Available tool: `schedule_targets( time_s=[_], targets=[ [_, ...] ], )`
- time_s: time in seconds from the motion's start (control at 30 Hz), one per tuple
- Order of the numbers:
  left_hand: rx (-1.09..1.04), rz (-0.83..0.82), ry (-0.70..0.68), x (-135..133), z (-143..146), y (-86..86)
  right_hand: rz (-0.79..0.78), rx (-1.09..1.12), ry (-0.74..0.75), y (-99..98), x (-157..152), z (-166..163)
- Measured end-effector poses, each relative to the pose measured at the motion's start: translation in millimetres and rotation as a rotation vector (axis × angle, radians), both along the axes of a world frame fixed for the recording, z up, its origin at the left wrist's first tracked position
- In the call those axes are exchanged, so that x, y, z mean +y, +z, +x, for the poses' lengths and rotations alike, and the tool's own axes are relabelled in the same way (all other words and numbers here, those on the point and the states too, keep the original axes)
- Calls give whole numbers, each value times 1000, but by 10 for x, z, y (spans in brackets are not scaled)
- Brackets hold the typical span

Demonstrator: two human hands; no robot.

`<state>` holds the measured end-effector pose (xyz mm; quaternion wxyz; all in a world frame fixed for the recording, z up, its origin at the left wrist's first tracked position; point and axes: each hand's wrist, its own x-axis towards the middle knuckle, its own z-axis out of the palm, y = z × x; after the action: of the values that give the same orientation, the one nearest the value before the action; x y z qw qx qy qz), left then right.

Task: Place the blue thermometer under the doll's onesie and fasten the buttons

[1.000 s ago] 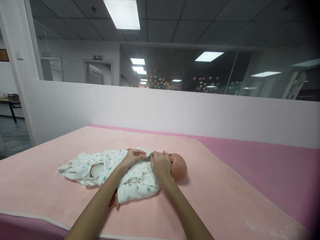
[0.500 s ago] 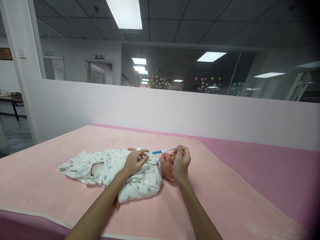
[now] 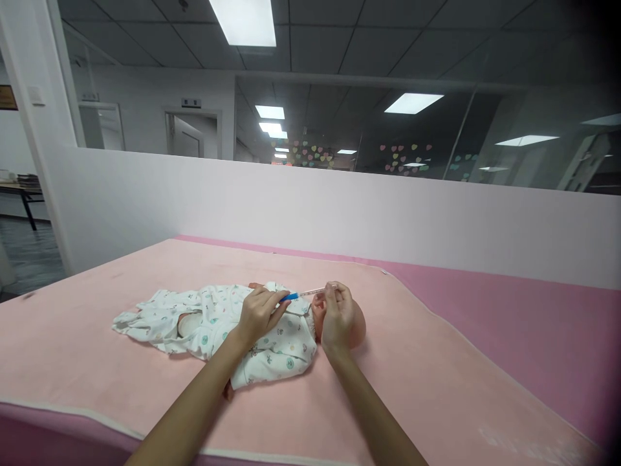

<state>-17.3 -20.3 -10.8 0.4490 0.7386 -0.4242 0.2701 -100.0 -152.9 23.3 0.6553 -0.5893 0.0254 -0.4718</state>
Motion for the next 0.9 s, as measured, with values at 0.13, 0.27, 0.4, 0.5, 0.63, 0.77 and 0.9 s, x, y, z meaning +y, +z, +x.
schedule_targets(
  time_s=[0.13,0.27,0.4,0.5,0.63,0.77,0.9],
  targets=[
    [28,70,-70,-4,-9,31,-54,65,-28,-14,84,-183],
    [-100,256,18,-22,-31,74,-76,81,-175,-85,26,-526],
    [-152,245,129,-49,-49,84,-81,223,-164,-306,-102,-809],
    [-28,195,100,-60,-41,69,-7,348,-37,-513,-190,-901],
    [120,210,40,-61,-29,63,143,398,-1,-679,-288,-939],
    [166,237,35,-56,-26,66,109,328,-165,-747,-333,-1027],
    [184,288,6,-51,-26,63,-181,469,-393,-867,-317,-1204]
  ],
)
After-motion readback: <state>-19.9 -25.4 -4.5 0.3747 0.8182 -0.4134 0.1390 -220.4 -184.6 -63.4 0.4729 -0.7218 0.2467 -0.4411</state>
